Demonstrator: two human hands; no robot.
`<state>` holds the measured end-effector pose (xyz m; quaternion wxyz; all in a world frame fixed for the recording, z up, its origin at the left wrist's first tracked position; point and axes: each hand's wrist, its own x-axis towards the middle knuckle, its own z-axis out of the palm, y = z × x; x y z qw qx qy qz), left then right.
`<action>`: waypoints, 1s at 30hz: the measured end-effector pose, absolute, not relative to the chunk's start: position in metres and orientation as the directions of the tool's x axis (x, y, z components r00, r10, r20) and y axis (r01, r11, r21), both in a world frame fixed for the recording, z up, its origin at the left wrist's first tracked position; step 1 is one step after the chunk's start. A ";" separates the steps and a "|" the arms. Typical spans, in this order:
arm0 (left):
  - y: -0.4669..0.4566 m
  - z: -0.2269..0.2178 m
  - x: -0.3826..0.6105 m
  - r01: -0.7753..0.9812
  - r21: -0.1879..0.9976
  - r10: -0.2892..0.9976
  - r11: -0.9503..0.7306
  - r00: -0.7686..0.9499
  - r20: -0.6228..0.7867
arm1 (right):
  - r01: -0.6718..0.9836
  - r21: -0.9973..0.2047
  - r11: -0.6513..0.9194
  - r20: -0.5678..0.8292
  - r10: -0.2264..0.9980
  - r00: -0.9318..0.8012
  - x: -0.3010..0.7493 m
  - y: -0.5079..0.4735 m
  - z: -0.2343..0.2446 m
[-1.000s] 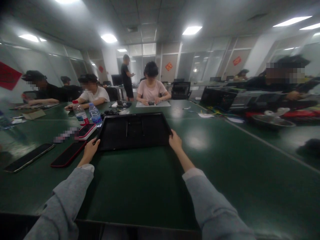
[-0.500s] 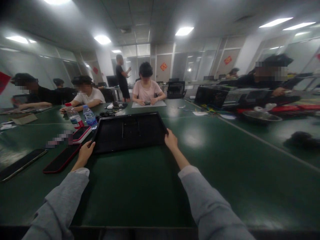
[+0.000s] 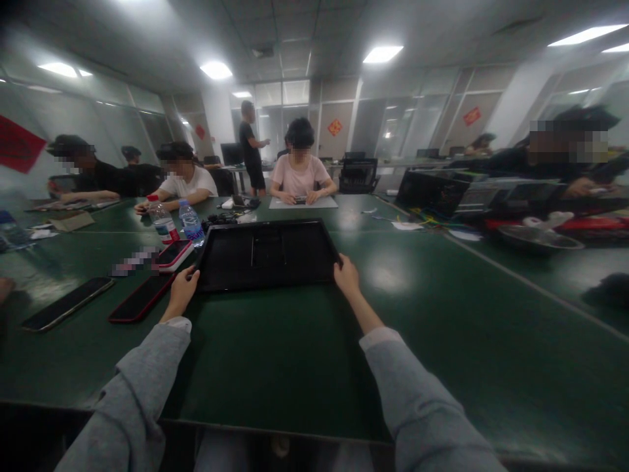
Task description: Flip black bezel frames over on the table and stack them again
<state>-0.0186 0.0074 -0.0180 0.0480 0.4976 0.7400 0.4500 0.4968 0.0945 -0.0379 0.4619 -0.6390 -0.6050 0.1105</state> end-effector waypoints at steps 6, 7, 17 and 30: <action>0.004 -0.014 -0.013 0.751 0.653 0.796 0.101 -0.454 0.399 | 0.699 -0.698 0.153 0.436 0.866 0.245 0.496 0.094 -0.037; 0.004 -0.014 -0.012 0.755 0.648 0.798 0.101 -0.451 0.400 | 0.705 -0.692 0.156 0.444 0.862 0.245 0.495 0.094 -0.037; -0.007 -0.009 0.000 0.829 0.554 0.777 0.074 -0.396 0.489 | 0.842 -0.526 0.120 0.575 0.780 0.248 0.486 0.083 -0.031; -0.021 0.004 0.044 0.938 0.331 0.820 -0.099 -0.112 0.562 | 0.903 -0.289 0.319 0.634 0.770 -0.070 0.456 0.052 -0.008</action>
